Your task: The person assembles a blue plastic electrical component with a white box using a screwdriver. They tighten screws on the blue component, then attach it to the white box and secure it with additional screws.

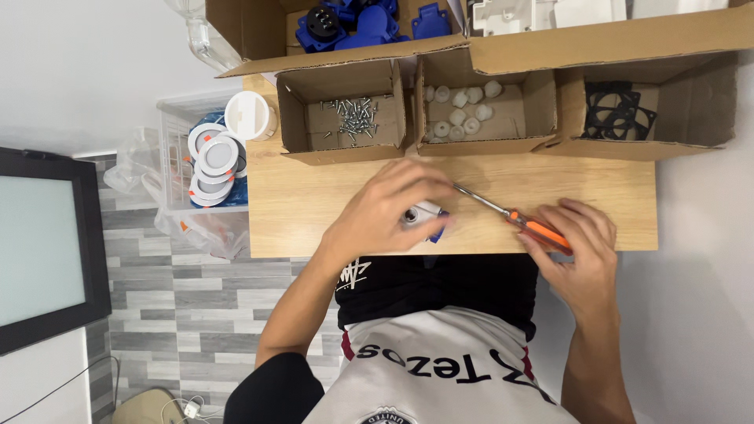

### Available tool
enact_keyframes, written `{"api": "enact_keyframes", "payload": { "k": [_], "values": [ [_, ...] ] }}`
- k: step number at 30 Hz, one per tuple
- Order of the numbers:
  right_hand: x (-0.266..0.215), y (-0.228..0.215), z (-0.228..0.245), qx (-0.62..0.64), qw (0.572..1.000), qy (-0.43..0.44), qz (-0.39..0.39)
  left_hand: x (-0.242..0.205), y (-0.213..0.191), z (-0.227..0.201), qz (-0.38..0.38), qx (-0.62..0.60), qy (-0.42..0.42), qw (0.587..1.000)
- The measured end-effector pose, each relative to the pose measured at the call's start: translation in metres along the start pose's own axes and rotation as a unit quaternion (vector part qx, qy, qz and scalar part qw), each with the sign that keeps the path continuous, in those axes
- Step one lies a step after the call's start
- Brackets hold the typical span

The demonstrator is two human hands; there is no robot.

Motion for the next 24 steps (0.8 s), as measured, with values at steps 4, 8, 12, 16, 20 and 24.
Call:
{"api": "enact_keyframes", "payload": {
  "k": [4,8,12,16,20,24],
  "values": [
    [0.003,-0.002,0.005,0.033,0.999,0.004,0.005,-0.028,0.019,0.007,0.073,-0.040,-0.043,0.996],
    [-0.011,-0.008,-0.021,0.166,0.985,0.044,-0.025,-0.044,0.026,0.014,0.038,-0.054,-0.042,0.997],
    [-0.043,-0.006,-0.070,0.294,0.950,0.089,-0.050,-0.051,0.034,0.016,0.006,-0.068,-0.078,0.995],
    [-0.066,-0.006,-0.101,0.432,0.892,0.122,-0.057,-0.057,0.040,0.025,-0.008,-0.028,-0.131,0.991],
    [-0.079,-0.010,-0.107,0.433,0.891,0.132,-0.034,-0.059,0.044,0.027,-0.012,0.001,-0.147,0.989],
    [-0.067,-0.013,-0.088,0.408,0.904,0.129,-0.003,-0.059,0.046,0.029,-0.017,0.012,-0.149,0.989]
  ]
}}
Point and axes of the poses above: each hand's wrist, its own x-axis towards the middle knuckle, its own y-axis out of the palm, z = x × y, the point moved 8 cm from there along x, towards the middle knuckle, and after that the axes turned 14 degrees about z, right-handed, at the moved point
